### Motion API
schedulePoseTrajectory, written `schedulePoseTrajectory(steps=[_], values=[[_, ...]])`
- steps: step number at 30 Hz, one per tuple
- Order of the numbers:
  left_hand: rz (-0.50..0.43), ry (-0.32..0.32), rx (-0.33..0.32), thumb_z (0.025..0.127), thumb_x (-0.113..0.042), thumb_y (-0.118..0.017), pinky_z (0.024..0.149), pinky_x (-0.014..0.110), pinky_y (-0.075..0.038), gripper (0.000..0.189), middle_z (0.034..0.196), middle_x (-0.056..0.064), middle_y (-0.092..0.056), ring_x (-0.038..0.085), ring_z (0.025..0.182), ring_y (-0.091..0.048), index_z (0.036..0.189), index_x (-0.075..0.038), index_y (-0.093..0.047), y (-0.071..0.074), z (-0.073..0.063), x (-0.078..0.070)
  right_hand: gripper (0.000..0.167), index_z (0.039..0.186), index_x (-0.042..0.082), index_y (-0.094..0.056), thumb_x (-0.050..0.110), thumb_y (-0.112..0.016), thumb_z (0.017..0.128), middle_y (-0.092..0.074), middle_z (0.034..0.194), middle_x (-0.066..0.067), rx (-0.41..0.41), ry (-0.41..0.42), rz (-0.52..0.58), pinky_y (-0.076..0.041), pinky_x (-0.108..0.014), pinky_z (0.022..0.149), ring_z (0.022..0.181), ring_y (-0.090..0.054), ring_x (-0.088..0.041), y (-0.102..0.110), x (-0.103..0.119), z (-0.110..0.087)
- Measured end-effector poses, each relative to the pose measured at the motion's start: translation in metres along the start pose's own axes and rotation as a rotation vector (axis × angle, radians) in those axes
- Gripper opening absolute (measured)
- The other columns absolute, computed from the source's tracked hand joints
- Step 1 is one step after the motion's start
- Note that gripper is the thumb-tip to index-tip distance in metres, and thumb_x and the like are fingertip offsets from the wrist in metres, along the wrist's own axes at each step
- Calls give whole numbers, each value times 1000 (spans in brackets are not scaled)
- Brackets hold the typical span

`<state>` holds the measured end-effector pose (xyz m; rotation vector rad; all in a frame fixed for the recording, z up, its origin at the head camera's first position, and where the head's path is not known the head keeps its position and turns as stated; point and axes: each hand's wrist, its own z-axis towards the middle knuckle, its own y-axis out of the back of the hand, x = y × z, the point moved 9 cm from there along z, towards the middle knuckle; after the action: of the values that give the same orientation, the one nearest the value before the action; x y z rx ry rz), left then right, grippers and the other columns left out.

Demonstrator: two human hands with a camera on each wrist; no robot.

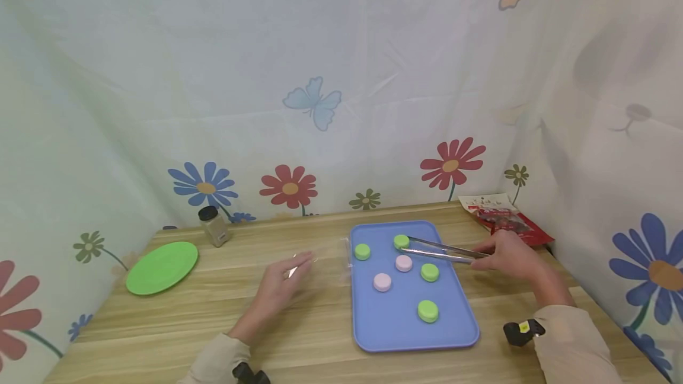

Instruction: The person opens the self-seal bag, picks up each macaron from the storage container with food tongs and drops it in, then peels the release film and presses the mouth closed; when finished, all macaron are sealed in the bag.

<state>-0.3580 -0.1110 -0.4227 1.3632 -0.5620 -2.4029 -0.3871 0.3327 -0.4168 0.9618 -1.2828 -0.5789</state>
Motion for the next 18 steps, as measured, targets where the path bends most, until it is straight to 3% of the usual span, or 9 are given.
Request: schedulePoseTrajectory(steps=[4,9,13,18], values=[[7,2,5,99,-14,-64,114,58,-30,26,129,7,-66,25,127,-57,123,-10,-72,0,0,-1,41,112,-2,-74,24,-84,82,-72,93,-1,-21,51,35,-51,-30,61,79,-57,-19,5,20,-2],[17,-28,13,99,-14,-65,114,66,-22,26,131,8,-65,26,128,-56,123,-10,-73,-1,0,-4,39,111,1,-76,26,-84,82,-74,93,0,-33,198,57,-53,-26,62,78,-61,-16,7,69,-6],[12,-29,19,98,-15,-66,114,67,-21,26,133,10,-63,29,129,-55,123,-9,-72,-2,-1,-6,37,108,3,-77,28,-84,82,-71,91,4,4,299,23,-53,-25,62,76,-60,-13,-6,107,-5],[32,-31,27,99,-18,-65,114,67,-21,28,133,11,-63,34,129,-54,124,-9,-72,-3,-2,-6,29,105,6,-78,23,-84,82,-68,86,9,71,360,-26,-51,-24,59,71,-57,-10,-30,139,2]])
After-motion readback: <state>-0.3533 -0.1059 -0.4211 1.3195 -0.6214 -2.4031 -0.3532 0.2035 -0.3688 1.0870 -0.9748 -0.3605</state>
